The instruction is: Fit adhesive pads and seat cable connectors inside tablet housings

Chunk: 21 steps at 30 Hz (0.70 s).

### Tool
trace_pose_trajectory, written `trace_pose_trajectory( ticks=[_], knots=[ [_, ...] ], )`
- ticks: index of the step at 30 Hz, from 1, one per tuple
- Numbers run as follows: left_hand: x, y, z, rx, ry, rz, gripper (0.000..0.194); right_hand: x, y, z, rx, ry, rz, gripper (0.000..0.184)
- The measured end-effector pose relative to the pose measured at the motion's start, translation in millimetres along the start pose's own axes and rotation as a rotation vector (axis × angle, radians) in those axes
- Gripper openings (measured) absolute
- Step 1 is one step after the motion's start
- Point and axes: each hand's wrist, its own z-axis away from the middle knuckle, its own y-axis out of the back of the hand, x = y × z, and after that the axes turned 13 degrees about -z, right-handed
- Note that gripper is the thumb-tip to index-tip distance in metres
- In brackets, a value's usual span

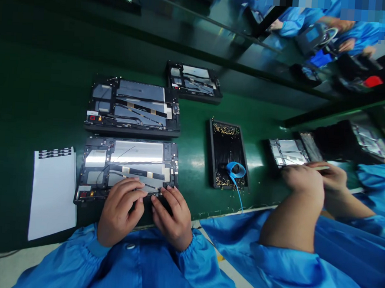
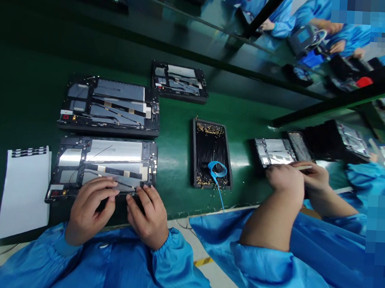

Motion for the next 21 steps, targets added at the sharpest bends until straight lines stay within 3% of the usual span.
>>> trace_pose_trajectory(
  ticks=[8, 13, 15, 18, 21],
  knots=[
    [1.2, -2.0, -2.0, 0.010, -0.005, 0.013, 0.024, 3.8, 2.1, 7.9, -0.084, -0.017, -0.004, 0.038],
    [-4.6, 21.4, 2.7, -0.004, 0.006, -0.105, 0.026, 2.6, 5.3, 17.7, -0.110, -0.090, 0.046, 0.046],
    [-18.1, 36.9, 8.0, -0.072, 0.094, -0.265, 0.046, 2.1, 6.6, 19.8, -0.121, -0.136, 0.057, 0.049],
    [-47.7, 53.7, 17.0, -0.210, 0.187, -0.440, 0.096, 6.2, 4.0, 19.0, -0.086, -0.225, 0.028, 0.064],
    [-71.1, 58.4, 25.5, -0.284, 0.153, -0.484, 0.100, 14.1, -1.5, 16.4, -0.029, -0.293, -0.002, 0.072]
  ],
)
